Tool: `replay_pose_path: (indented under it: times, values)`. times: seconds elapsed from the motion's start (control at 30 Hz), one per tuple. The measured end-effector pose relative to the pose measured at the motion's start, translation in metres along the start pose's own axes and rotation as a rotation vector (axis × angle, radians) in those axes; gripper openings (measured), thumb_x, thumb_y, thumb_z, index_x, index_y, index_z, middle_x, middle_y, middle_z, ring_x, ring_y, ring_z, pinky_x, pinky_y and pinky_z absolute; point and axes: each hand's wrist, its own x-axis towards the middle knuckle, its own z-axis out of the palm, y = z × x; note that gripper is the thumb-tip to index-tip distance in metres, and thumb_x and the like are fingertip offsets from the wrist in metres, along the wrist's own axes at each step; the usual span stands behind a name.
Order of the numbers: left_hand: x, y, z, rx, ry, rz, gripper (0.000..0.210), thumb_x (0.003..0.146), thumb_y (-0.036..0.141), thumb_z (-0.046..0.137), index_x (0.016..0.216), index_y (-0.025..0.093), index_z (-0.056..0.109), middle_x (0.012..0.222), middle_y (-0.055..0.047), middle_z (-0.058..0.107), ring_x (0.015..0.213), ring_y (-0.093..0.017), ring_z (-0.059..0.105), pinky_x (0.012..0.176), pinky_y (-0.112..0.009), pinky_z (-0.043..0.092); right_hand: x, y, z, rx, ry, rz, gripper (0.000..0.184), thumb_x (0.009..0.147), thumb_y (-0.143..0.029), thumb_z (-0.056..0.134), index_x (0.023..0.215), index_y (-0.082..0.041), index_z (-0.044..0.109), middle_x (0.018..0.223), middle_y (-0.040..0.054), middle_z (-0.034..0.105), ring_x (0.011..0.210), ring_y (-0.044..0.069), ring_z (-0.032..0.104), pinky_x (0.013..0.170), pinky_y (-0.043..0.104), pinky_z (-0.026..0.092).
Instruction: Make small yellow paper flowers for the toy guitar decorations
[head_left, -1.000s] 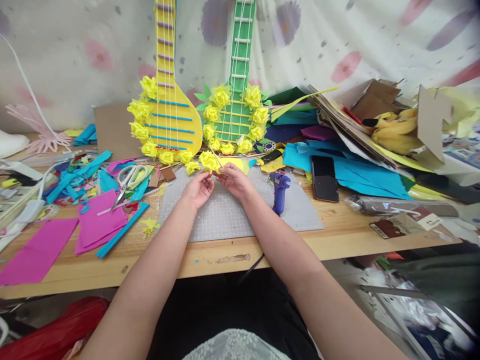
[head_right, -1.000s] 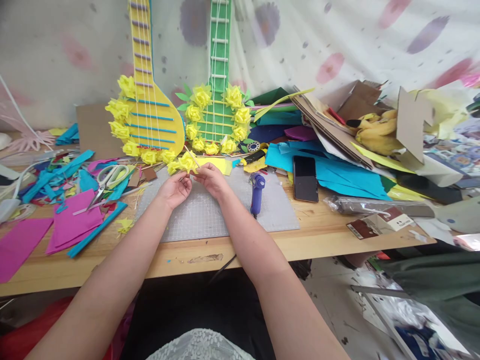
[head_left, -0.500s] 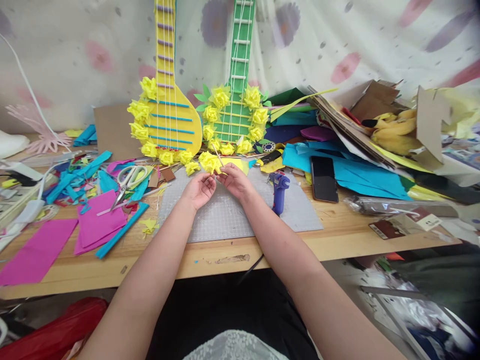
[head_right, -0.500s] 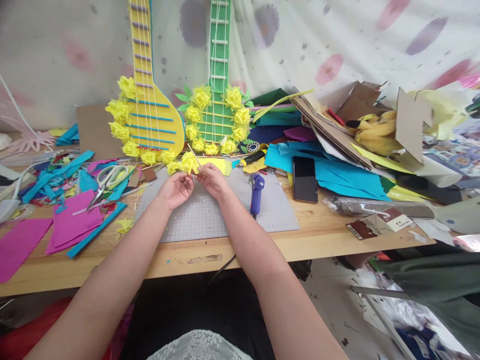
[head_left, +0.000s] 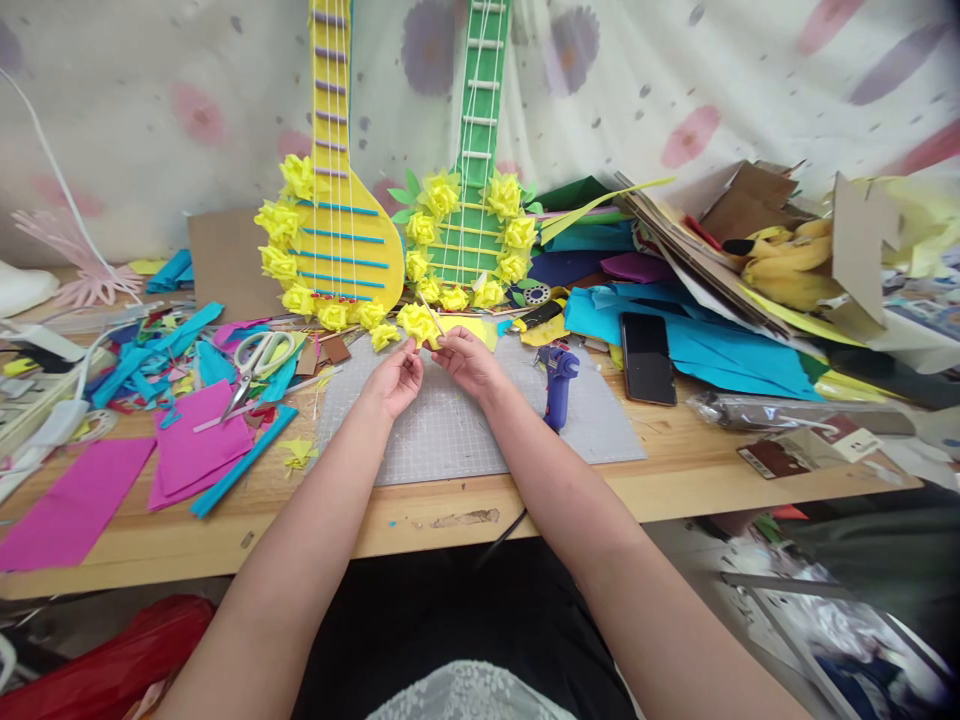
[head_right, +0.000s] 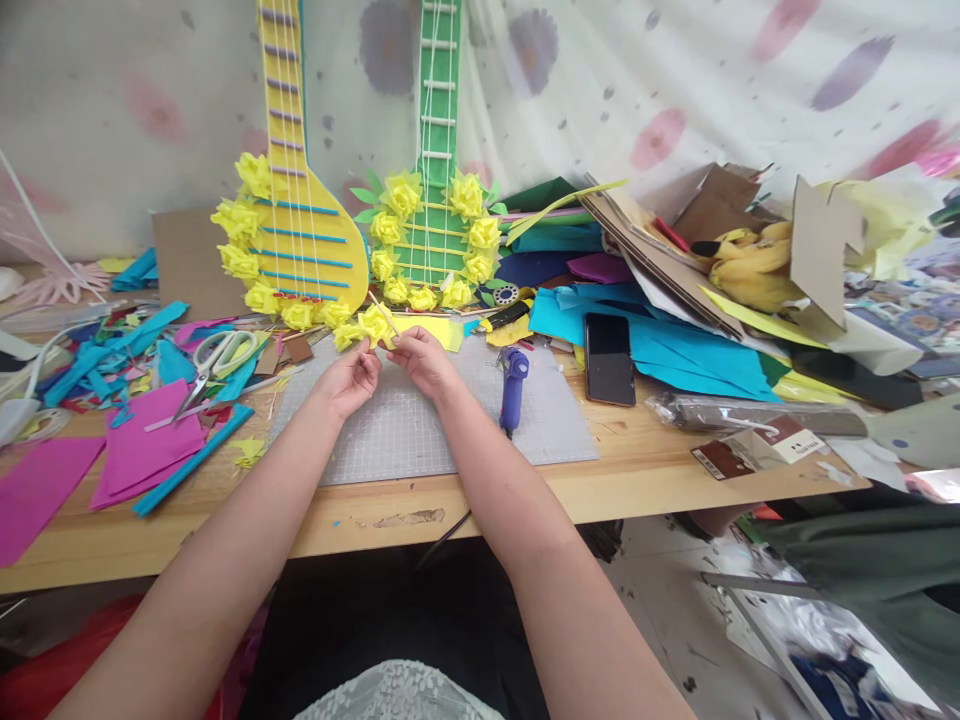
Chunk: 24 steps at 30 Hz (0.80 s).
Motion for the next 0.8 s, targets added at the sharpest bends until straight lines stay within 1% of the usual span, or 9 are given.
replay_pose_path:
  times: [0.13,0.23,0.37,0.53,0.6,0.67,0.73,0.8]
  values:
    - [0.000,-0.001,0.000,0.038,-0.003,0.026,0.012,0.083,0.010,0.048,0.073,0.010,0.055,0.054,0.003,0.053,0.042,0.000,0.049,0.044,-0.007,0.045,0.001,0.001,-0.001,-0.001,-0.001,-0.004,0.026,0.054,-0.017,0.070,0.060,-0.019,0.045,0.061,-0.0057,0.059,0.067,0.010,0.060,0.067,0.023,0.046]
    - [0.001,-0.002,0.000,0.066,0.022,0.093,0.010,0.081,0.009,0.050,0.073,0.011,0.056,0.056,0.002,0.056,0.045,-0.002,0.052,0.046,-0.009,0.046,0.002,0.001,-0.001,0.003,-0.003,-0.005,0.027,0.054,-0.016,0.070,0.060,-0.019,0.044,0.062,-0.0051,0.059,0.068,0.010,0.061,0.067,0.023,0.045]
    - [0.001,-0.003,-0.001,0.112,0.036,0.166,0.009,0.078,0.007,0.052,0.072,0.012,0.057,0.056,0.004,0.058,0.044,-0.001,0.053,0.044,-0.009,0.045,0.002,0.002,-0.001,0.007,0.000,-0.014,0.027,0.054,-0.016,0.069,0.060,-0.018,0.043,0.060,-0.0060,0.057,0.066,0.009,0.060,0.066,0.022,0.045]
    - [0.000,-0.003,-0.002,0.187,0.080,0.222,0.007,0.076,0.009,0.055,0.072,0.014,0.058,0.053,0.004,0.058,0.045,-0.003,0.055,0.045,-0.011,0.045,0.003,0.002,-0.004,-0.070,0.049,-0.014,0.029,0.055,-0.022,0.070,0.063,-0.019,0.042,0.060,-0.0071,0.053,0.062,0.007,0.056,0.063,0.022,0.046]
    - [0.001,-0.002,-0.003,0.192,0.106,0.245,0.006,0.076,0.010,0.056,0.071,0.014,0.058,0.054,0.004,0.058,0.046,-0.003,0.056,0.046,-0.011,0.045,0.003,-0.001,-0.006,-0.154,0.079,-0.059,0.029,0.055,-0.025,0.070,0.065,-0.019,0.043,0.062,-0.0071,0.053,0.062,0.006,0.054,0.062,0.021,0.046]
    - [0.002,-0.001,-0.004,0.195,0.122,0.279,0.006,0.075,0.009,0.057,0.071,0.014,0.059,0.056,0.003,0.059,0.048,-0.004,0.057,0.047,-0.012,0.044,0.003,-0.005,-0.008,-0.308,0.068,-0.140,0.028,0.057,-0.029,0.069,0.067,-0.019,0.045,0.065,-0.0062,0.054,0.063,0.007,0.054,0.059,0.020,0.045]
    - [0.004,0.001,-0.006,0.204,0.127,0.321,0.006,0.075,0.009,0.057,0.072,0.014,0.059,0.060,0.002,0.061,0.051,-0.004,0.059,0.048,-0.013,0.044,0.002,-0.010,-0.010,-0.518,-0.005,-0.191,0.024,0.060,-0.031,0.067,0.069,-0.018,0.049,0.065,-0.0047,0.056,0.063,0.007,0.053,0.055,0.019,0.043]
    - [0.005,0.002,-0.007,0.223,0.126,0.358,0.007,0.073,0.008,0.057,0.073,0.014,0.060,0.064,0.001,0.063,0.056,-0.006,0.061,0.052,-0.015,0.046,0.000,-0.012,-0.011,-0.716,-0.086,-0.186,0.019,0.064,-0.033,0.062,0.071,-0.017,0.053,0.064,-0.0032,0.057,0.061,0.008,0.053,0.052,0.018,0.041]
